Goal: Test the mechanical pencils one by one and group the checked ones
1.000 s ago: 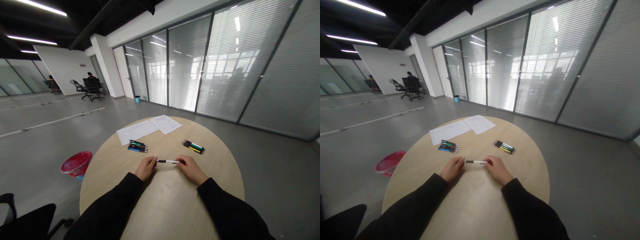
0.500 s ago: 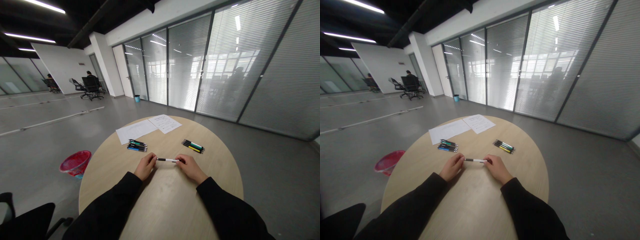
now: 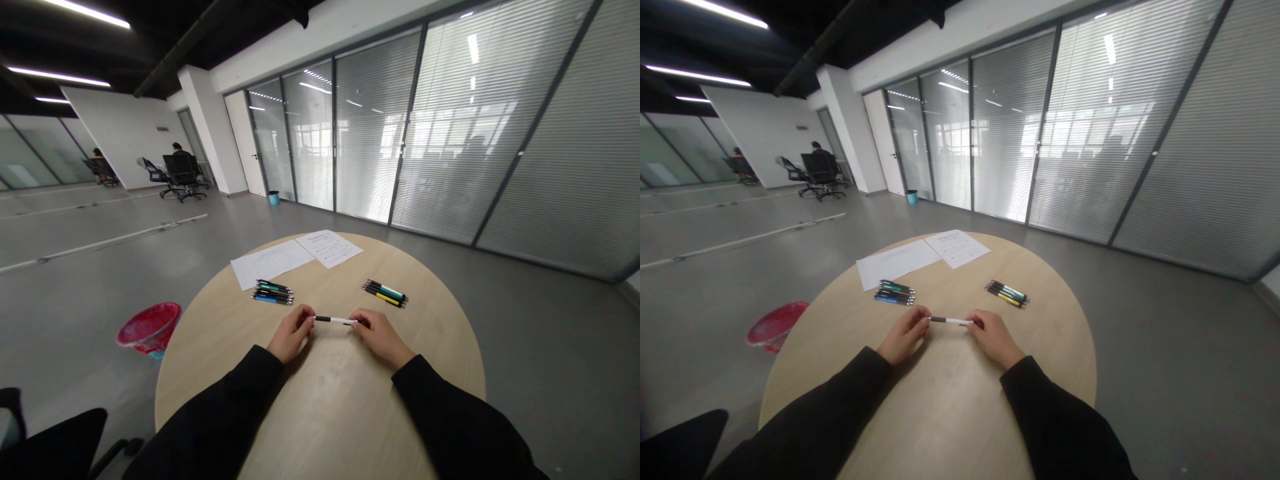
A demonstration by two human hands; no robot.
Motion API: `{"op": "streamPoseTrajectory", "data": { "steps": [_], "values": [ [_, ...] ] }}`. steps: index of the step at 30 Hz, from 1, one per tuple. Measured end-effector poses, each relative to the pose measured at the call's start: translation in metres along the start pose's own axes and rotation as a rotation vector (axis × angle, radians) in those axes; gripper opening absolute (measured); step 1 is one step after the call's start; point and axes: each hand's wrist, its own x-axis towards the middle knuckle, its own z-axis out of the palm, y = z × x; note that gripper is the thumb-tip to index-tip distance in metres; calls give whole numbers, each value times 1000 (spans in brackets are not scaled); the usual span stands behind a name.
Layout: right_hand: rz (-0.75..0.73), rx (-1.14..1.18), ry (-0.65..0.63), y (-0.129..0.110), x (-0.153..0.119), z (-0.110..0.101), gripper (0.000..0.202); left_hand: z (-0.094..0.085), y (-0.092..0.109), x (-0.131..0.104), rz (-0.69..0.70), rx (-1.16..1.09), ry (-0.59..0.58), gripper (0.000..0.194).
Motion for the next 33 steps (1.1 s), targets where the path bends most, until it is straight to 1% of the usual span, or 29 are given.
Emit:
{"op": "streamPoseTrajectory", "data": {
  "steps": [3, 7, 11, 13, 17, 21, 24, 26, 33],
  "values": [
    [3, -2, -3, -1, 0, 0, 13, -1, 5, 0, -4, 65, -32, 27],
    [-2, 2, -9, -3, -1, -1, 13, -2, 11, -1, -7, 143, -14, 31],
    [-11, 6, -11, -4, -1, -1, 13, -3, 11, 0, -19, 220, -9, 37],
    [-10, 6, -9, -3, -1, -1, 14, -3, 9, 0, -16, 206, -18, 39],
    [-2, 21, -11, -1, 0, 0, 14, -2, 0, 0, 1, 17, -34, 29],
    [-3, 15, -7, -1, 0, -1, 13, -1, -6, 2, 8, -80, -35, 29],
    [-7, 3, -4, -1, 0, -1, 14, -2, -5, 3, -10, -72, -45, 26],
    [-6, 1, -8, -1, 0, -1, 14, -2, -2, 3, -24, -56, -29, 26],
    [-1, 17, -6, -3, 0, -1, 14, -2, 11, 1, -54, 57, 14, 35]
  ]
}}
